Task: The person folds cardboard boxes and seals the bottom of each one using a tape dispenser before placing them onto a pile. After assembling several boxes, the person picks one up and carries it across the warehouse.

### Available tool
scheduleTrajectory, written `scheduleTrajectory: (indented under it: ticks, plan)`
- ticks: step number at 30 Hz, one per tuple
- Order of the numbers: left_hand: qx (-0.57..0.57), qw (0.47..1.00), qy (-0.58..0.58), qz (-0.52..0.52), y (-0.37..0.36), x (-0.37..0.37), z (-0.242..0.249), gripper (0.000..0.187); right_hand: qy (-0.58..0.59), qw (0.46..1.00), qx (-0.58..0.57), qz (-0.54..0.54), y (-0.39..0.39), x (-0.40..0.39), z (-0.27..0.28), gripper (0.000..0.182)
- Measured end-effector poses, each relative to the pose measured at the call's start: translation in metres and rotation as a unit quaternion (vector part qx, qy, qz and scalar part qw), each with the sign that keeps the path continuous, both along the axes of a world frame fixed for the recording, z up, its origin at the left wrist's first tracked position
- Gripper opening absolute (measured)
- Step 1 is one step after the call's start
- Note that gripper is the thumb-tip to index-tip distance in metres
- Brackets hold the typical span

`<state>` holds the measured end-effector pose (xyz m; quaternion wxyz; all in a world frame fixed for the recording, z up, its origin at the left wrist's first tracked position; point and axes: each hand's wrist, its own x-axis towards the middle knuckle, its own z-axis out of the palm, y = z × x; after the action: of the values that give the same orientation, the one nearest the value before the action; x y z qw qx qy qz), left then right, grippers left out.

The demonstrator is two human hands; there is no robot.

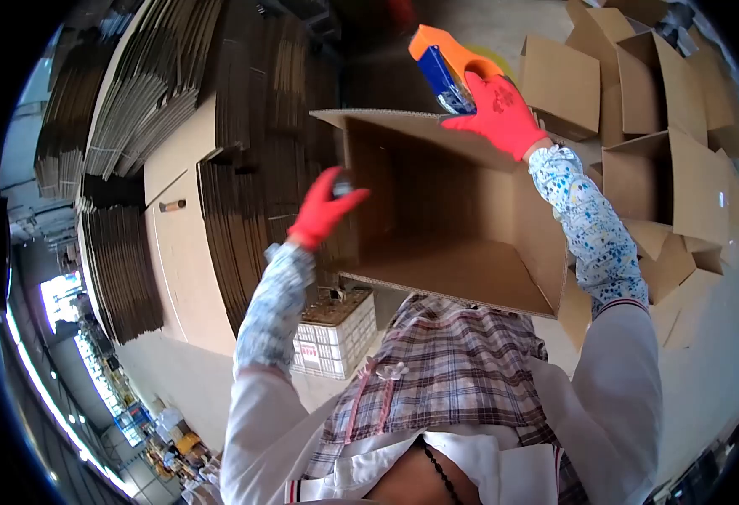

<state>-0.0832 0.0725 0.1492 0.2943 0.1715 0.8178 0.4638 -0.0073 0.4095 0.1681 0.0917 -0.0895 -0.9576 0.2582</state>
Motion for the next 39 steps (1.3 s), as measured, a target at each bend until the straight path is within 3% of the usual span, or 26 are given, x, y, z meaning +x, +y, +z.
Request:
scheduleTrajectory:
  ticks: [2, 3, 5, 7, 9, 11, 12, 14, 15, 16, 18, 21, 23, 24, 25, 27, 28, 29, 30, 31, 32, 33, 34, 35, 37, 39]
  plan:
    - [-0.092, 0.918, 0.178, -0.341, 0.034, -0.002, -0.062, 0.054, 0.089, 0.992, -0.094, 0.002, 0.011, -0.003, 0.007, 0.065]
    - [-0.261, 0.844, 0.217, -0.415, 0.042, 0.009, -0.08, 0.06, 0.089, 0.992, -0.091, 0.003, 0.014, 0.011, 0.021, 0.065]
    - [-0.35, 0.819, 0.163, -0.425, 0.047, 0.003, -0.089, 0.066, 0.035, 0.99, -0.123, 0.065, 0.017, 0.061, 0.056, 0.078]
    - [-0.341, 0.835, 0.135, -0.411, 0.047, 0.002, -0.082, 0.065, 0.039, 0.965, -0.019, 0.259, 0.024, 0.106, 0.062, 0.072]
    - [-0.352, 0.832, 0.126, -0.41, 0.049, 0.006, -0.095, 0.065, -0.083, 0.945, 0.002, 0.317, 0.005, 0.138, -0.031, 0.068]
    - [-0.318, 0.849, 0.158, -0.391, 0.051, 0.015, -0.096, 0.066, -0.097, 0.959, -0.091, 0.249, -0.035, 0.107, -0.045, 0.052]
    - [-0.237, 0.866, 0.136, -0.419, 0.037, 0.008, -0.113, 0.068, -0.032, 0.949, -0.172, 0.263, -0.056, 0.081, -0.068, 0.049]
    - [-0.171, 0.931, 0.078, -0.313, 0.011, 0.025, -0.042, 0.059, 0.046, 0.927, -0.251, 0.276, -0.063, 0.043, -0.118, 0.047]
    - [-0.129, 0.897, 0.21, -0.367, -0.017, 0.03, -0.01, 0.053, 0.061, 0.945, -0.149, 0.286, -0.068, 0.037, -0.139, 0.047]
    - [-0.158, 0.923, 0.173, -0.305, -0.033, 0.039, 0.027, 0.053, 0.072, 0.952, -0.049, 0.294, -0.072, 0.035, -0.153, 0.047]
    - [-0.259, 0.899, 0.22, -0.276, -0.087, 0.056, 0.051, 0.054, 0.017, 0.952, -0.04, 0.302, -0.075, 0.033, -0.158, 0.048]
    - [-0.186, 0.935, 0.257, -0.158, -0.095, 0.039, -0.004, 0.06, 0.115, 0.938, -0.086, 0.314, -0.085, 0.034, -0.096, 0.048]
    - [-0.08, 0.963, 0.253, -0.054, -0.043, 0.009, -0.024, 0.068, 0.118, 0.924, -0.066, 0.357, -0.079, 0.031, -0.025, 0.05]
    - [-0.125, 0.956, 0.264, -0.033, -0.026, 0.0, -0.061, 0.07, 0.159, 0.92, -0.018, 0.358, -0.066, 0.025, -0.002, 0.049]
    - [-0.168, 0.946, 0.276, -0.011, -0.013, -0.002, -0.098, 0.072, 0.239, 0.924, 0.012, 0.298, -0.049, 0.015, 0.023, 0.053]
    - [-0.091, 0.948, 0.29, 0.09, 0.01, -0.003, -0.119, 0.071, 0.258, 0.957, 0.102, 0.083, -0.003, 0.004, 0.034, 0.048]
    - [0.005, 0.961, 0.225, 0.162, 0.012, -0.006, -0.123, 0.063, 0.104, 0.994, 0.009, 0.014, 0.027, 0.008, 0.031, 0.043]
    - [0.003, 0.962, 0.22, 0.161, 0.004, -0.007, -0.129, 0.063, 0.07, 0.985, -0.138, -0.079, 0.029, 0.022, 0.019, 0.041]
    - [0.193, 0.946, 0.01, 0.261, -0.006, -0.014, -0.136, 0.058, 0.034, 0.944, -0.28, -0.17, 0.022, 0.038, 0.003, 0.04]
    - [0.371, 0.841, -0.194, 0.342, -0.006, -0.022, -0.143, 0.06, 0.059, 0.928, -0.314, -0.191, 0.007, 0.056, -0.014, 0.041]
    - [0.329, 0.856, -0.135, 0.375, 0.003, -0.021, -0.139, 0.066, 0.066, 0.917, -0.342, -0.195, -0.01, 0.077, -0.04, 0.046]
    - [0.282, 0.904, -0.096, 0.306, -0.006, -0.018, -0.133, 0.063, 0.107, 0.971, -0.127, -0.175, -0.031, 0.099, -0.07, 0.052]
    - [0.272, 0.916, -0.101, 0.277, -0.001, -0.013, -0.121, 0.061, 0.116, 0.978, -0.052, -0.163, -0.052, 0.103, -0.079, 0.055]
    - [0.267, 0.926, -0.1, 0.246, 0.007, -0.014, -0.114, 0.059, 0.117, 0.978, -0.056, -0.162, -0.053, 0.101, -0.08, 0.055]
    - [0.021, 0.967, 0.158, 0.197, -0.002, -0.005, -0.121, 0.045, 0.058, 0.992, -0.061, -0.097, -0.054, 0.095, -0.07, 0.052]
    - [-0.059, 0.966, 0.147, 0.202, 0.003, -0.012, -0.119, 0.04, 0.001, 0.99, -0.076, -0.117, -0.051, 0.088, -0.067, 0.055]
